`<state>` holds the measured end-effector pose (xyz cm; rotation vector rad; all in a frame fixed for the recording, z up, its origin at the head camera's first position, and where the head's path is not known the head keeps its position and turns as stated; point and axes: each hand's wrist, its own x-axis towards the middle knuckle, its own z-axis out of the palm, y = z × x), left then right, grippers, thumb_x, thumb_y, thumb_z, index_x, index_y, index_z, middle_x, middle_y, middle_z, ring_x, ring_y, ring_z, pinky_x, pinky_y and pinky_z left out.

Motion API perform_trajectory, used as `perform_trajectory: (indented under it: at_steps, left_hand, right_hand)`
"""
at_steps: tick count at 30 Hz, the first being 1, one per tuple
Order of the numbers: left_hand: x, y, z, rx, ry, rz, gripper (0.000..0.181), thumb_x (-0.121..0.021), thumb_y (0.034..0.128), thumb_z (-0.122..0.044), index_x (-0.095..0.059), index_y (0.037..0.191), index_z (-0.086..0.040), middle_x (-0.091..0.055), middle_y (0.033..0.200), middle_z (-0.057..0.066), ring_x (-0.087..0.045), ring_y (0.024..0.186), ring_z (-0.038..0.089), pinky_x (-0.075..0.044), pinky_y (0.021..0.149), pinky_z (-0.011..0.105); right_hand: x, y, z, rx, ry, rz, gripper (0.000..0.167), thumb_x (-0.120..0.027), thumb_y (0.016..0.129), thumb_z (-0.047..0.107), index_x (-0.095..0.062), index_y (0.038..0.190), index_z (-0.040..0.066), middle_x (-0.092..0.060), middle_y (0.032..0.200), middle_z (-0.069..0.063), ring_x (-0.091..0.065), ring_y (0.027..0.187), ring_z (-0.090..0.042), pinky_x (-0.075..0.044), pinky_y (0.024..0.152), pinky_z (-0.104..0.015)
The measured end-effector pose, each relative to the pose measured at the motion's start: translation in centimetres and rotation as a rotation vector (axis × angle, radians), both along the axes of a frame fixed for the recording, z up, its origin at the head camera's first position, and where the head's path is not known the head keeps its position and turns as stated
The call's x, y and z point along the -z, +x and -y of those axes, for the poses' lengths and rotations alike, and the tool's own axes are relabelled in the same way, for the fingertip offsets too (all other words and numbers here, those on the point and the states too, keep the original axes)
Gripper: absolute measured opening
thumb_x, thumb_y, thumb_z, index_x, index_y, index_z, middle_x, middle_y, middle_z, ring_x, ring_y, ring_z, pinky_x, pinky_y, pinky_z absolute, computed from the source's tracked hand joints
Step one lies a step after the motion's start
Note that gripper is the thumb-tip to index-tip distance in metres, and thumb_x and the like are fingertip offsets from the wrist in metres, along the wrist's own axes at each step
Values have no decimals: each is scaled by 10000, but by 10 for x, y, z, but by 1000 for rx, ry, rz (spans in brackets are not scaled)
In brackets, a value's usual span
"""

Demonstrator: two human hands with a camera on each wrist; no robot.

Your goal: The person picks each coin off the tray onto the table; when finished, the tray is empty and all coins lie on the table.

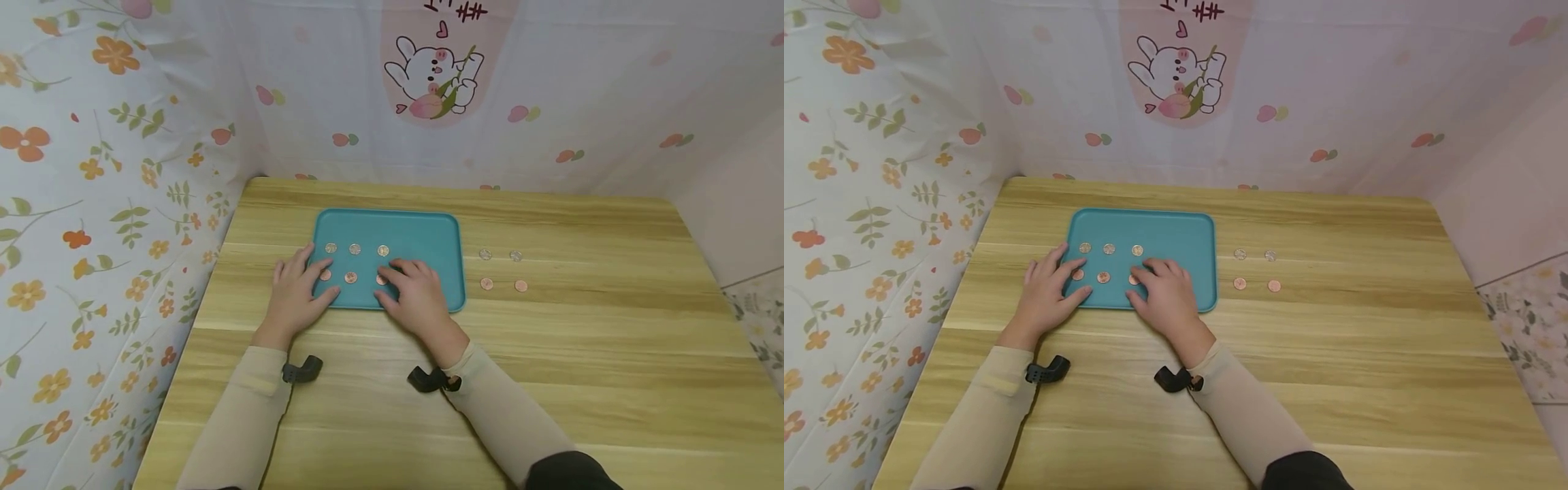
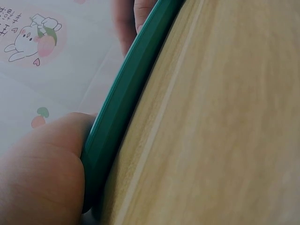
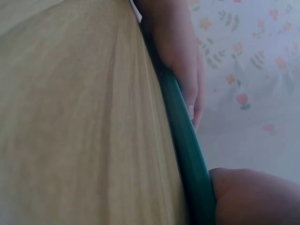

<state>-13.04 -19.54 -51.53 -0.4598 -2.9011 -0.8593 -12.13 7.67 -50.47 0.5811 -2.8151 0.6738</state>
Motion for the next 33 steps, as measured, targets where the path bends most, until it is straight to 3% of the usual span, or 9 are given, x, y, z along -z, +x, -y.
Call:
perform_trajectory:
  at_steps: [5, 14, 24, 28, 33]
  left_hand:
    - [-1, 1, 0, 0, 4, -1, 644, -688, 980, -475, -618, 1503, -106, -301, 1715, 201, -241, 1588, 412, -56, 1236, 697]
    - [-1, 1, -1, -1, 10, -5, 635, -685, 983, -460, -618, 1501, -99, -301, 1714, 204, -245, 1585, 412, -56, 1235, 697]
    - [3, 0, 0, -1, 2, -3, 640, -689, 984, -475, -617, 1508, -115, -297, 1719, 194, -241, 1589, 405, -57, 1239, 694]
    - [3, 0, 0, -2, 8, -6, 638, -696, 982, -469, -619, 1506, -114, -300, 1718, 192, -245, 1587, 404, -53, 1239, 693]
    - [2, 0, 0, -4, 8, -8, 634, -703, 980, -465, -623, 1502, -114, -301, 1717, 193, -245, 1587, 401, -54, 1239, 693]
  right_hand:
    - [1, -2, 1, 21, 1, 29, 340, -784, 976, 370, -810, 1283, 227, -665, 1420, -74, -557, 1305, -335, -445, 1024, -568]
    - [-1, -4, 2, 52, -91, 56, 189, -839, 943, 308, -867, 1117, 239, -687, 1381, -67, -558, 1286, -334, -448, 954, -539]
    - [1, -10, 0, 61, -156, 177, 151, -873, 915, 300, -846, 1046, 231, -642, 1399, -52, -502, 1312, -335, -370, 1036, -574]
    - [1, -10, 0, 57, -188, 169, 129, -875, 912, 284, -818, 1016, 233, -699, 1284, 1, -517, 1273, -304, -369, 1028, -557]
    - [1, -10, 1, -20, -208, 106, 100, -881, 912, 219, -811, 983, 230, -761, 988, 93, -602, 1103, -225, -417, 976, -497]
